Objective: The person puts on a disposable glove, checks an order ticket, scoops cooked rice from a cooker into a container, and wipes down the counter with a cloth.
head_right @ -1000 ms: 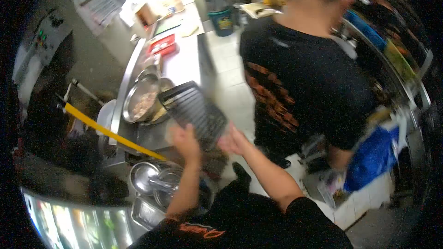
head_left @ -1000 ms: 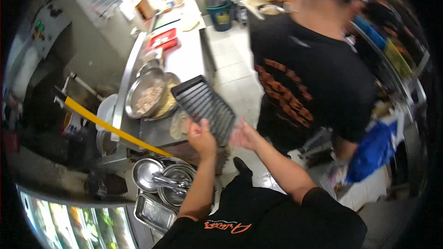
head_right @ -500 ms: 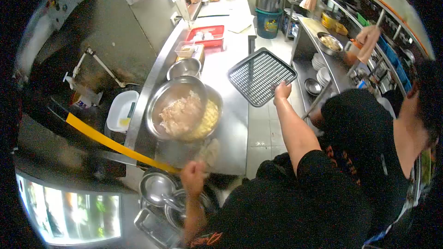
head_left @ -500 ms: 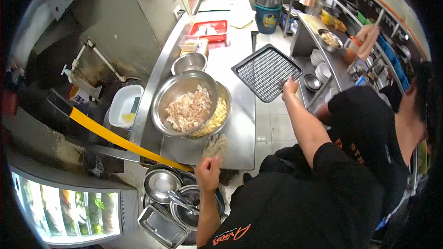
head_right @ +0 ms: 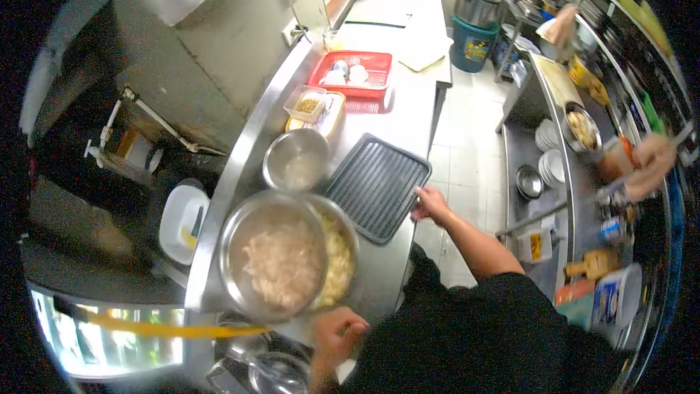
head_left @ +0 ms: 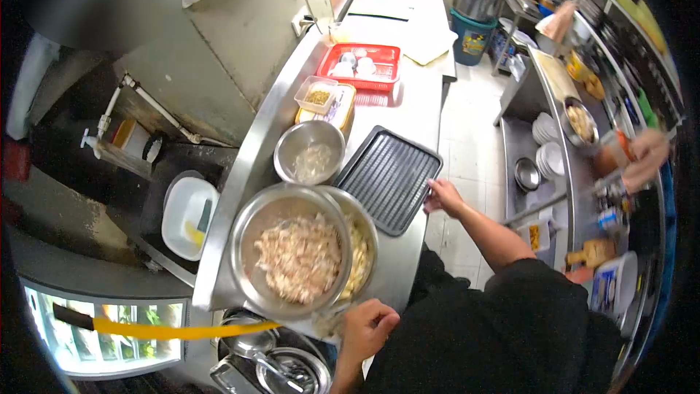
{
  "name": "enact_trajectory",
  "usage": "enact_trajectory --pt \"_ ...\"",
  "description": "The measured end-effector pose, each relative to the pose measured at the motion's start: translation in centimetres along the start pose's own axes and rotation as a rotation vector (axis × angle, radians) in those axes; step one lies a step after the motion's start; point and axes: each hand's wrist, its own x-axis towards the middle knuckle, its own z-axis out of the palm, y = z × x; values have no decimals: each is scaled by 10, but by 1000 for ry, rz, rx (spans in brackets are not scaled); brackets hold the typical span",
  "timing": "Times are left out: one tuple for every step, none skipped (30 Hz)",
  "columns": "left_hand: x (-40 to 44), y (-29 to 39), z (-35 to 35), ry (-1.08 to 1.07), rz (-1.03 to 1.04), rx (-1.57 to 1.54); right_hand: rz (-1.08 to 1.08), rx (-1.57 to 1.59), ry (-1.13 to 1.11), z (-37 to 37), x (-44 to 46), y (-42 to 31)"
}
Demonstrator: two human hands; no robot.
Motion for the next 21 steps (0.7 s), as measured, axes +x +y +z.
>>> enact_trajectory --pt "22 3 10 -10 -17 0 146 16 -123 -13 7 -6" --pt "44 4 24 -24 -35 -3 295 33 -239 -35 21 -13" --pt "63 -3 38 -20 -46 40 406 -12 -311 -57 36 -18" --pt "84 -4 53 20 -154 19 403 -134 -278 -81 50 -25" --pt "106 -4 69 55 -252 5 390 -250 -243 -108 66 -36" --pt "128 -3 85 95 -342 -8 367 -369 -209 -134 79 -50" --pt "152 -4 100 162 -329 -58 315 -231 -213 -158 84 -71" --pt "177 -6 112 197 -337 -55 266 -98 -222 -181 86 -92" --pt "202 -8 121 230 -345 -52 200 169 -253 -201 86 -109" --pt "227 -12 130 268 -346 -54 163 324 -220 -216 96 -117" --pt "249 -17 136 288 -319 -40 127 480 -189 -227 104 -119" --pt "270 -24 139 303 -290 -23 89 640 -154 -237 111 -117" --pt "291 -33 140 315 -257 -8 103 518 -155 -246 133 -103" --pt "309 -44 139 351 -276 -78 269 -29 -66 -257 164 -79" --pt "325 -56 136 385 -294 -151 114 -219 -89 -255 170 -76" --pt "345 -69 133 422 -305 -232 -49 -416 -110 -248 179 -76" --pt "368 -81 127 482 -310 -266 -221 -621 -131 -235 192 -87" --pt "392 -93 121 554 -316 -309 -399 -836 -162 -222 208 -106" --pt "419 -117 113 604 -336 -369 -197 -544 -197 -201 218 -135" --pt "444 -137 108 656 -371 -428 29 -256 -224 -178 220 -165" --pt "471 -138 107 718 -407 -524 -16 -342 -255 -158 226 -191"
